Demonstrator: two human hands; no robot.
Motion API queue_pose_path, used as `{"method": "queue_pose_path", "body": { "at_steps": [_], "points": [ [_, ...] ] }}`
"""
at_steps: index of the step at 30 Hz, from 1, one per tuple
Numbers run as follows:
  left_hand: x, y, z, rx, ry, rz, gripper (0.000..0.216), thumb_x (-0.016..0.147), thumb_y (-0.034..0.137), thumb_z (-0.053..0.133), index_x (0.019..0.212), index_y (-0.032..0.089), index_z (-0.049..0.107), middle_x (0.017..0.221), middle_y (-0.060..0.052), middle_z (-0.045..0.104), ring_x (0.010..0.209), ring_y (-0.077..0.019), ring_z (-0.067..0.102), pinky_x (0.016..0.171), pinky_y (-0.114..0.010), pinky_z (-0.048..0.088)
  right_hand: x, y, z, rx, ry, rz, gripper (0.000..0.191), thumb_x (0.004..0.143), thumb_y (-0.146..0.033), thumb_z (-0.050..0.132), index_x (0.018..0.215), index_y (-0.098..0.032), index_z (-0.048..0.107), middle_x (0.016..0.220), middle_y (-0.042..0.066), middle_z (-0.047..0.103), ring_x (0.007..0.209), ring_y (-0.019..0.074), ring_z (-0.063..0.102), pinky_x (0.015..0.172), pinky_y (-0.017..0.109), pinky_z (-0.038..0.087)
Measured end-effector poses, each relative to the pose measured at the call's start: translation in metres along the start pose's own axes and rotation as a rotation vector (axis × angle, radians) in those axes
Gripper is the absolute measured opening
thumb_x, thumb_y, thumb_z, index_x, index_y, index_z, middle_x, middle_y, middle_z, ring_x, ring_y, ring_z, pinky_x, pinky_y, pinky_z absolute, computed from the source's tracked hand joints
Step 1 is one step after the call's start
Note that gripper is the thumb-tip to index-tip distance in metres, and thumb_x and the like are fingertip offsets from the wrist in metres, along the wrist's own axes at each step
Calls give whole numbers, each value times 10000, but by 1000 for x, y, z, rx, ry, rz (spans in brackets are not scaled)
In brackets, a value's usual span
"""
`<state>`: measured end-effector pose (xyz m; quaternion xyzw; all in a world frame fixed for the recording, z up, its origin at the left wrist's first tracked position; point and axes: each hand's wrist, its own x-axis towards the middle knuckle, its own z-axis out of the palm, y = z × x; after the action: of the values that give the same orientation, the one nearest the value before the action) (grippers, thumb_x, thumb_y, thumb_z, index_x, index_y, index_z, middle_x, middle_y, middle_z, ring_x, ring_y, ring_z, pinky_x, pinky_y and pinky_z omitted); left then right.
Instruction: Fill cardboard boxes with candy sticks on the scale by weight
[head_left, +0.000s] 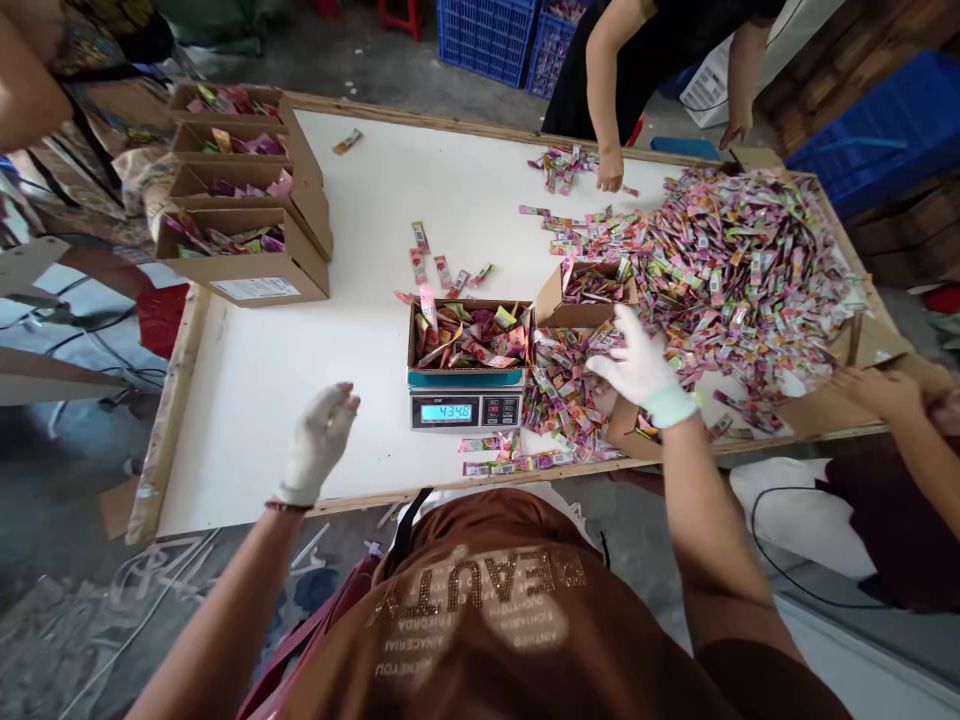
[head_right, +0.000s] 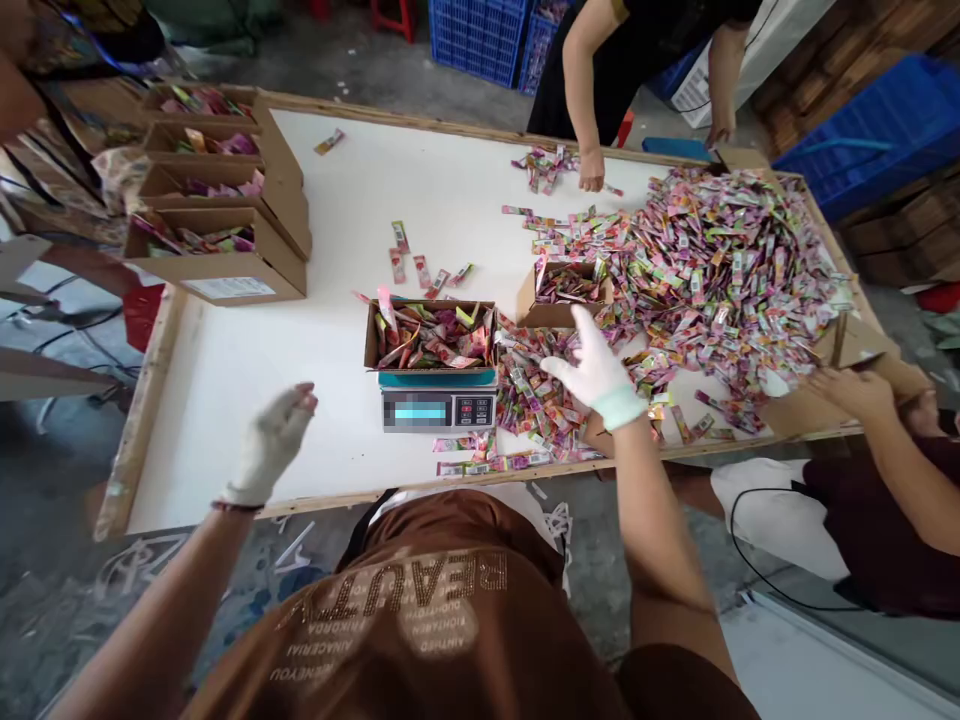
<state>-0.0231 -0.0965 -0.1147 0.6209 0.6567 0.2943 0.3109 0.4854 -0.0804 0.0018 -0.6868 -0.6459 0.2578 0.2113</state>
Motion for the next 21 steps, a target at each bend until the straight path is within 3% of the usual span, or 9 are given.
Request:
{"method": "queue_pose_path", "body": {
  "at_steps": [2,3,6,9,12,15,18,21],
  "points": [
    [39,39,-13,4,84,106,491,981,519,498,1211,124,678,1157,-134,724,971,-219,694,952,-374,561,16,-8,32,47,-97,-80,1086,861,-603,738,1688,-159,193,1704,221,246,1552,338,350,1168,493,454],
    [58,59,-15,-7,114,172,484,981,517,500,1209,129,681,1144,-129,723,957,-209,689,937,-361,559,23,-15,45,27,-143,-85,1034,863,-547,752,1674,-152,247,1691,215,287,1551,330,353,1196,488,419],
    [101,114,-9,-36,141,355,505,927,542,573,1209,136,675,1229,-148,690,981,-215,681,902,-345,561,36,-43,63,-137,-215,-27,633,915,-357,704,1492,-139,563,1471,194,599,1363,325,582,1140,456,452],
    [125,150,6,197,77,393,368,878,434,645,1112,157,712,1279,-143,679,1084,-267,657,969,-381,524,33,-64,52,-274,-138,-10,295,956,-273,607,1187,-160,753,1178,138,758,1140,313,699,1010,416,503],
    [132,167,13,323,-25,401,176,881,256,575,915,164,722,1244,-126,693,1078,-275,656,951,-386,503,21,-77,30,-192,2,-86,260,921,-208,582,1102,-172,766,1106,98,774,1065,284,710,957,379,508],
    [133,175,13,367,-2,397,238,881,284,599,1048,165,720,1202,-128,699,1057,-285,653,928,-406,499,18,-94,24,-16,56,-143,278,935,-225,553,1119,-170,753,1073,82,774,974,245,715,894,347,524],
    [132,182,16,509,-73,378,322,853,344,655,1115,172,732,1190,-149,691,1086,-345,638,898,-461,494,35,-118,48,-80,35,-106,302,947,-393,641,1163,-206,738,1102,79,770,992,256,713,873,354,527],
    [130,187,17,575,-149,445,231,844,304,649,999,178,766,1230,-142,682,1148,-376,615,927,-502,475,65,-136,80,-358,-56,-32,354,929,-482,691,1143,-205,743,1118,123,759,1063,311,701,897,401,523]
  ]
}}
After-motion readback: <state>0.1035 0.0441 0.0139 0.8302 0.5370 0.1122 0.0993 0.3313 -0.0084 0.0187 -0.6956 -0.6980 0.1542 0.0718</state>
